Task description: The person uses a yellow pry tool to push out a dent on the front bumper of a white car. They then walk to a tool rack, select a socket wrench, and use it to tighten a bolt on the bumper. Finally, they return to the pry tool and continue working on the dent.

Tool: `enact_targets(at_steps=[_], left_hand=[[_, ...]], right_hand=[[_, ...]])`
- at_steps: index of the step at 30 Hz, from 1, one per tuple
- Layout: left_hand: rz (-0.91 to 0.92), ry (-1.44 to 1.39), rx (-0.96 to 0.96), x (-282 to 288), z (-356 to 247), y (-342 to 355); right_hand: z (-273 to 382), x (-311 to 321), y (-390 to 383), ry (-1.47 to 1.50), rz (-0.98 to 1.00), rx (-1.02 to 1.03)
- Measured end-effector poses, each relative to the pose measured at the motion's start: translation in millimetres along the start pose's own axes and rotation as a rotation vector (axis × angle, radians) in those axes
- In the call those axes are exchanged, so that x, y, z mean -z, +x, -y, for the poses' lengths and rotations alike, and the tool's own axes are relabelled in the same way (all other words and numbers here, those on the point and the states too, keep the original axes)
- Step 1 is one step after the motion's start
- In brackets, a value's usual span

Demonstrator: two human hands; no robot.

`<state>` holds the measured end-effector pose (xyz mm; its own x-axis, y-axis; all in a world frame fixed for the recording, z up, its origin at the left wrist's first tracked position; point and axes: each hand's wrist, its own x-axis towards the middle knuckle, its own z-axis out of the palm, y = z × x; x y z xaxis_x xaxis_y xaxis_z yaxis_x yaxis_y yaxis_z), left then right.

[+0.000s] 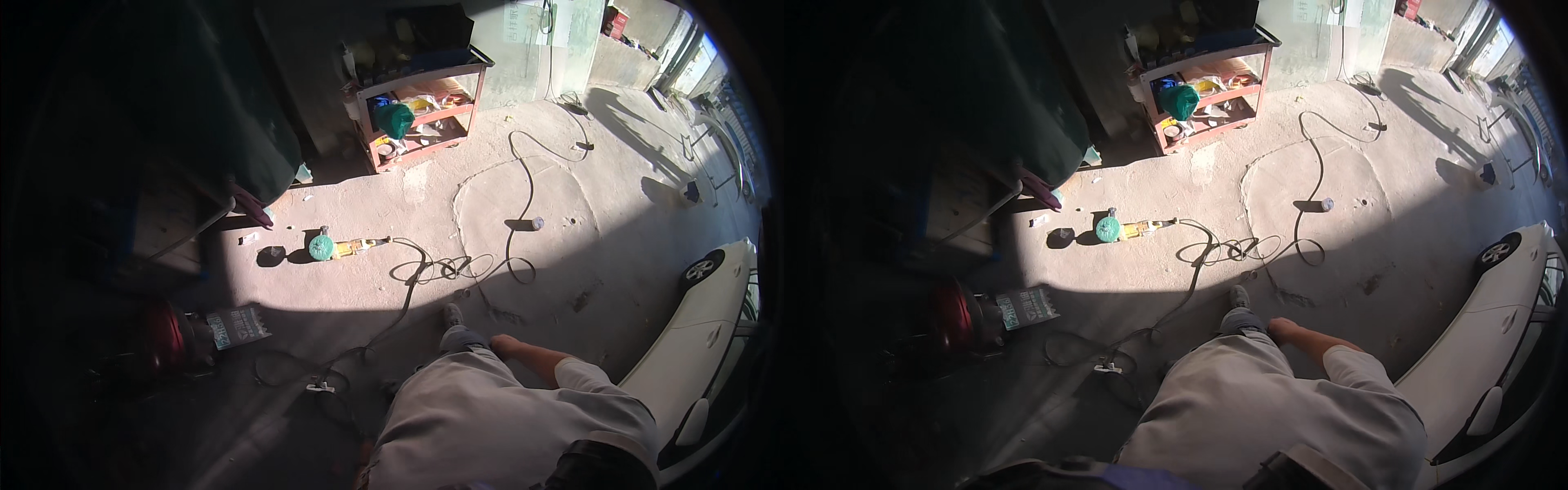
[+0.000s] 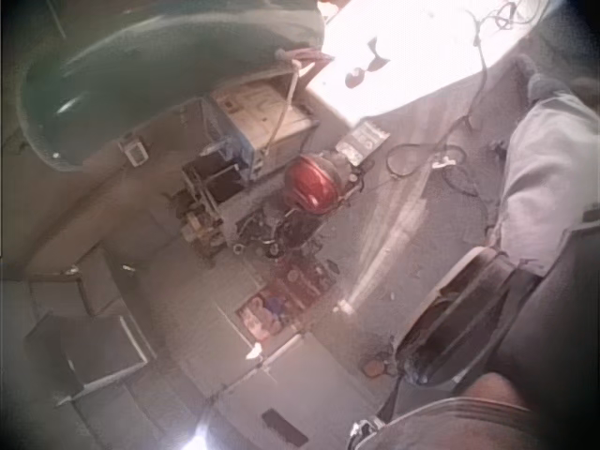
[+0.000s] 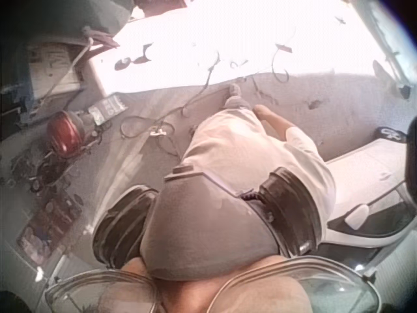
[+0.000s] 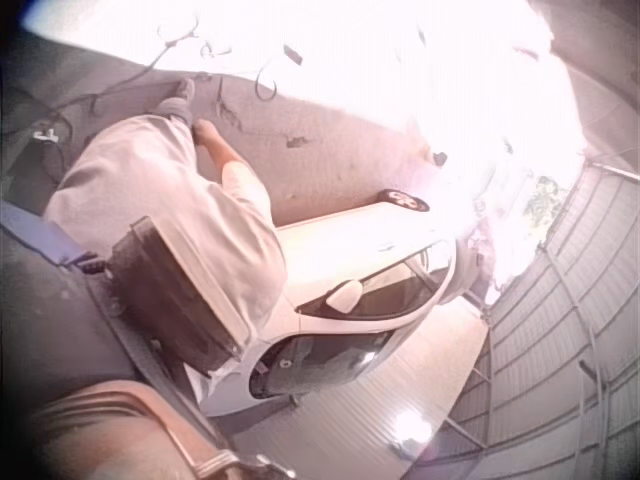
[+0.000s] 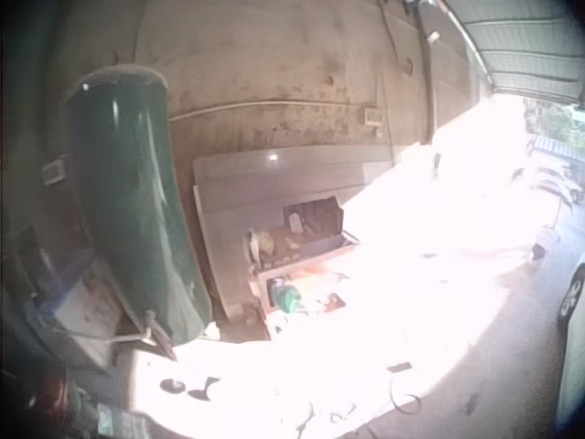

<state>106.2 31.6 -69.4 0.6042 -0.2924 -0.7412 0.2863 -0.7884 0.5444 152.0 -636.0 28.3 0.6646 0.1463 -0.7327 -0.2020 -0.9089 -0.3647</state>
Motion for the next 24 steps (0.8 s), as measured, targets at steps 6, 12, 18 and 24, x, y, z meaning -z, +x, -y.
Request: enact_targets(at_steps=[6, 12, 18, 24], left_hand=[[-0.018, 0.122, 0.092, 10, -98, 17], [0.022, 0.213, 0.088, 29, -183, 79], [0.088, 0.295, 0.022, 49, -272, 195], [0.191, 0.398, -0.083, 58, -383, 360]], right_hand=[[-126, 76, -14, 0.625, -0.264, -0.469], [-207, 98, -20, 0.55, -0.543, -0.542], [-186, 87, -20, 0.879, -0.27, -0.64], [-165, 127, -13, 0.846, -0.163, -0.764]])
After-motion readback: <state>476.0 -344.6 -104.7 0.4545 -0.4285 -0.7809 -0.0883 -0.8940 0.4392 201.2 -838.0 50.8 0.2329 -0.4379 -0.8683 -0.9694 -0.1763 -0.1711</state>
